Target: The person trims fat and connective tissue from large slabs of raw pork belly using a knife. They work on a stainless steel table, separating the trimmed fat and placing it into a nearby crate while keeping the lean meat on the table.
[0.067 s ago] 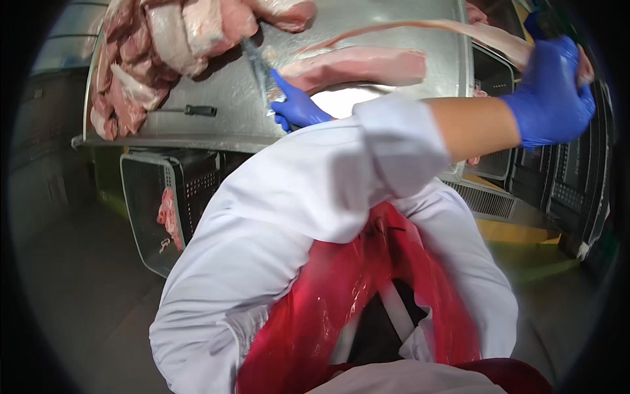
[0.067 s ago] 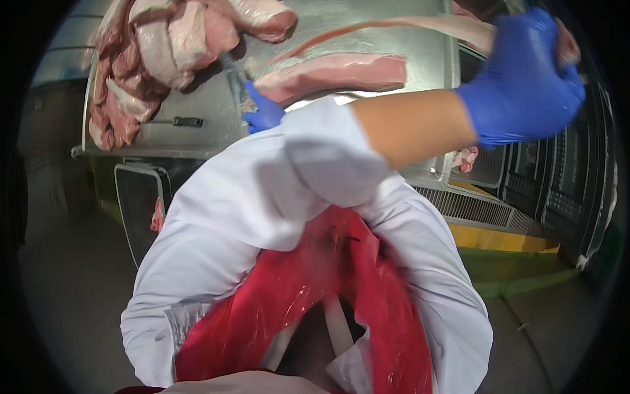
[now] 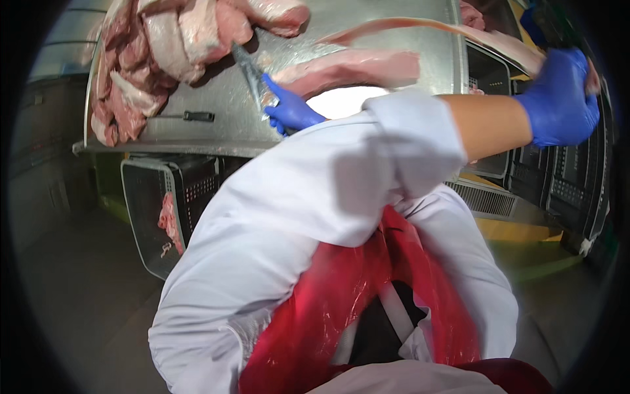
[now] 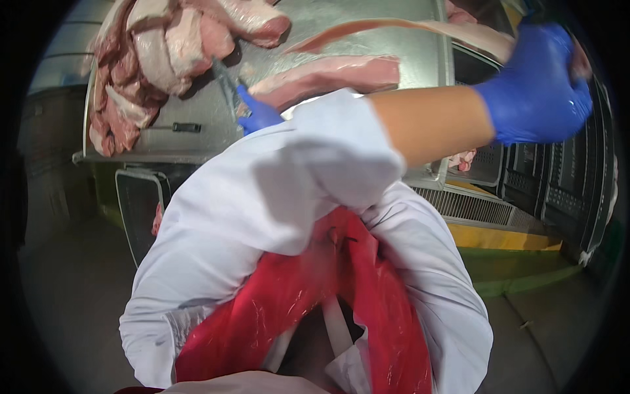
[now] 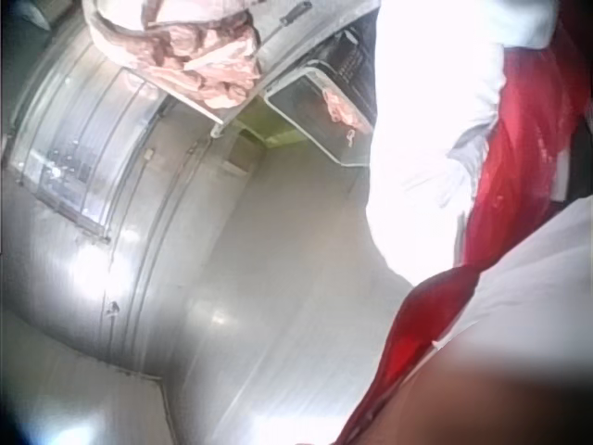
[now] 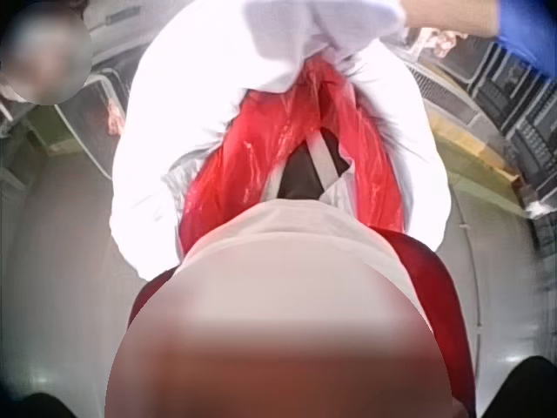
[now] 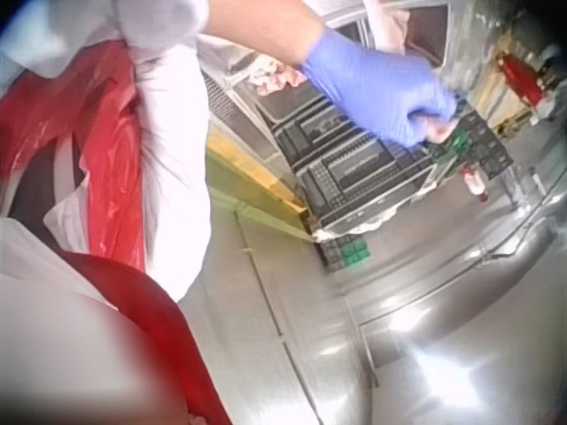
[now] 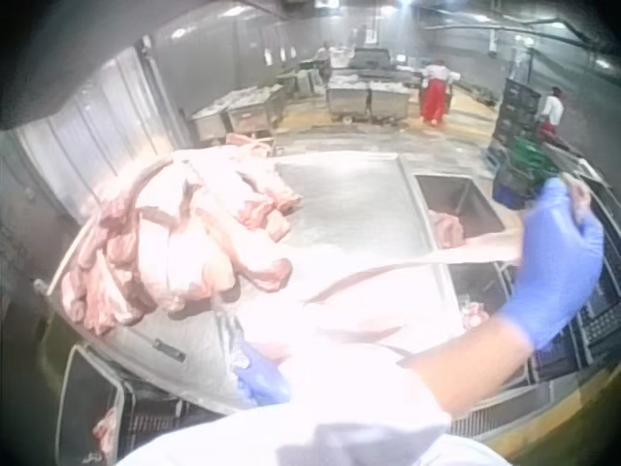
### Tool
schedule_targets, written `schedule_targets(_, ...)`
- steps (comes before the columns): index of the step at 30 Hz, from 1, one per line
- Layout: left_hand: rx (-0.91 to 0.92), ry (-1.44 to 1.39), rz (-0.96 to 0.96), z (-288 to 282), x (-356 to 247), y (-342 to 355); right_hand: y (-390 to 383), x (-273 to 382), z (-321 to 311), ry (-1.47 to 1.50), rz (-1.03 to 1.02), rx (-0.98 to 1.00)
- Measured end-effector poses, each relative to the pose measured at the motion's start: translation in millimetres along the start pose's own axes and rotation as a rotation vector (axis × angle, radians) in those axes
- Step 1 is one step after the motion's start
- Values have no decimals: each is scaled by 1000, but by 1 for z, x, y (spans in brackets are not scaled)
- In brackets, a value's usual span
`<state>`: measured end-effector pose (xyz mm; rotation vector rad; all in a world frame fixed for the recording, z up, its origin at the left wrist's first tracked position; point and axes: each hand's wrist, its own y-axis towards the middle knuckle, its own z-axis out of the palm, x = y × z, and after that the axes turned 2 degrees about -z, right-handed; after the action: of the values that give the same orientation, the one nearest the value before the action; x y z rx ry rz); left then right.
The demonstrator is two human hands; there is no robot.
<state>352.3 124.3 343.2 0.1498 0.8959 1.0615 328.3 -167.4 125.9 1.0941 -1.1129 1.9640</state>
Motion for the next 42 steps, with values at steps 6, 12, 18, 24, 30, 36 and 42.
schedule_targets(6, 695, 885, -379, -71, 13, -8, -37, -139, -158, -289, -551, -493)
schedule_targets(12, 215, 2044, -844, -432, -101, -173, -180, -53, -279, 92, -144, -799)
schedule_targets(18, 148, 1901, -1163, -389, -86, -176, -148, -49, -313, 105, -152, -886)
schedule_targets(24, 88, 1754, -1102, -313, 56, -59, -161, -41, -301, 202, -136, -980)
schedule_targets(30, 668, 1768, -1021, -356, 91, -45, -181, -76, -294, 144, -52, -984)
schedule_targets(36, -16, 1212, -998, -328, 47, -74, -167, -58, -287, 68, -116, -962)
schedule_targets(42, 130, 1657, -938, -313, 45, -74, -139, -33, -317, -8, -104, -850)
